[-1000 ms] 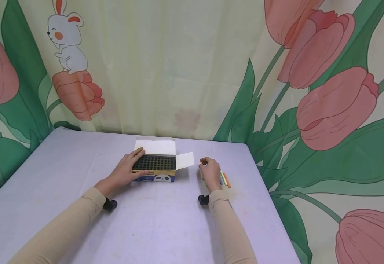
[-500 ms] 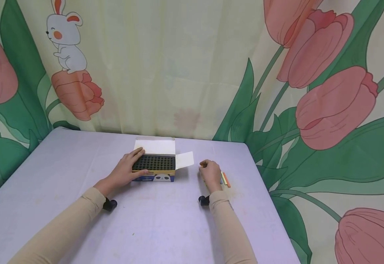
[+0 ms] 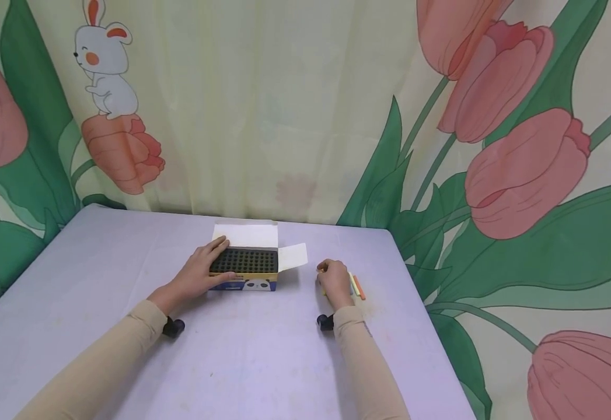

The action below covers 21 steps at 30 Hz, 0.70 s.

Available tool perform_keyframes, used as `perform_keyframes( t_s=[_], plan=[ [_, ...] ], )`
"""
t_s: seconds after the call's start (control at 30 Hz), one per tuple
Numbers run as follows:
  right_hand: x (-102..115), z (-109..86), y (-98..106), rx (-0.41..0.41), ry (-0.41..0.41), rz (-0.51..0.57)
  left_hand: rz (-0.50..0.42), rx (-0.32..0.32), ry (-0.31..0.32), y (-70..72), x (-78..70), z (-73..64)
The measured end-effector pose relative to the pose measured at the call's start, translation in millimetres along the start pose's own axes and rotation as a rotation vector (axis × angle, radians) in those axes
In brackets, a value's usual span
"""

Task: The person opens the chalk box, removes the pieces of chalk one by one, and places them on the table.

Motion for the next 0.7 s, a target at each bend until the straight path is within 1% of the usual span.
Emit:
perform_keyframes(
  t_s=[0.13, 0.23, 0.37, 0.47, 0.53, 0.63, 0.7],
  plan=[
    [3, 2.5, 6, -0.009, 0.005, 0.015, 0.041, 0.016, -0.008, 6.1, -3.4, 1.0],
    [8, 3.9, 13, -0.021, 0.013, 0.004, 0.091, 0.05, -0.015, 11.5, -6.7, 1.4],
    [17, 7.6, 26, -0.058, 0.068, -0.039, 0.167, 0.1, -0.014, 16.3, -10.8, 1.9],
    [30, 9.6, 34, -0.093, 0.141, -0.068, 0.217, 0.106, -0.018, 21.6, -13.6, 2.3],
    [40, 9.6, 39, -0.114, 0.203, -0.11, 0.242, 0.095, -0.035, 25.5, -16.9, 2.1],
    [59, 6.6, 46, -0.123, 0.315, -0.228, 0.268, 0.074, -0.086, 33.0, -24.9, -0.5],
    [72, 3.4, 48, -0.108, 0.386, -0.317, 0.279, 0.062, -0.128, 38.8, -31.4, -4.0]
  ],
)
Point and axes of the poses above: each hand's wrist, its own z-axis towards the middle knuckle, its own y-axis out of the back of the hand, x = y × z, the point moved 4 cm from there along z, towards the middle knuckle, and after that the axes turned 12 degrees about y, right-handed, at the moved point
